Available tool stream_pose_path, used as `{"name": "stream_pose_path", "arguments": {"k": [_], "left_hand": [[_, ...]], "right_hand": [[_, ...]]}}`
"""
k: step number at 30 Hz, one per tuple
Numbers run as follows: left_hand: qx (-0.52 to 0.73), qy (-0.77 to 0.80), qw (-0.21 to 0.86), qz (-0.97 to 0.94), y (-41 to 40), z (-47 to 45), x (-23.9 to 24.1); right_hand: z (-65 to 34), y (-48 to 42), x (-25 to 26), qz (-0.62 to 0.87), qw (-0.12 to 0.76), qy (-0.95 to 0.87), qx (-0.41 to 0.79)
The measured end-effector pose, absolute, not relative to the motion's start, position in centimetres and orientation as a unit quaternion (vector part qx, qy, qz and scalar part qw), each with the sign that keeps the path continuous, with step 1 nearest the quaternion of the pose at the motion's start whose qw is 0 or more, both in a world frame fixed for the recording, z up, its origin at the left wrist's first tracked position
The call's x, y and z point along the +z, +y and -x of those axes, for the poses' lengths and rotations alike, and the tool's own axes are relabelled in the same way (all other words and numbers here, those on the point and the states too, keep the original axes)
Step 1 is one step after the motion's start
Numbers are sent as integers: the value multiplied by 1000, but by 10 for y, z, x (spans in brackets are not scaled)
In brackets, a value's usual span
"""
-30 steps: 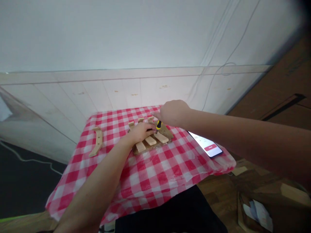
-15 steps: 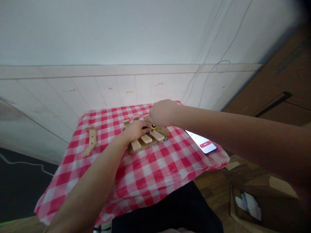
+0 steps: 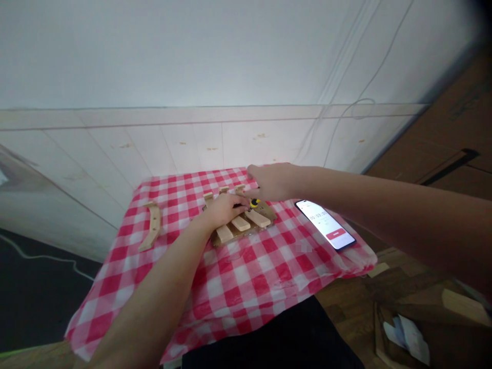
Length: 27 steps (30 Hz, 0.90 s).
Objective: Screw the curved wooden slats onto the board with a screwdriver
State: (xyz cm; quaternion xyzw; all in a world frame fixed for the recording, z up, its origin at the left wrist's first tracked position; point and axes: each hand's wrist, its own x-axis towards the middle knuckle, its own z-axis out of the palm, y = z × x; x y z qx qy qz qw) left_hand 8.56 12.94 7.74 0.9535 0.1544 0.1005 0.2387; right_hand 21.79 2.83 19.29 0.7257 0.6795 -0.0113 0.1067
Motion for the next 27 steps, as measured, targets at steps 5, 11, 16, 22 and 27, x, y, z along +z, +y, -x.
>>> {"name": "stream_pose_path", "arguments": {"k": [5, 11, 16, 22, 27], "left_hand": [[87, 163, 224, -957, 129, -86, 78], [111, 215, 197, -950, 128, -86, 74], [102, 187, 202, -956, 129, -86, 75], [86, 179, 198, -960, 128, -87, 79], [78, 194, 184, -960, 127, -86, 81]], "right_hand": [[-194, 27, 193, -713, 139, 687, 18], [-190, 35, 196, -698, -9, 711, -92], [-214, 29, 173, -604, -102, 790, -19], [-219, 17, 183, -611, -4, 786, -91], [-210, 27, 207, -667, 148, 730, -5]]}}
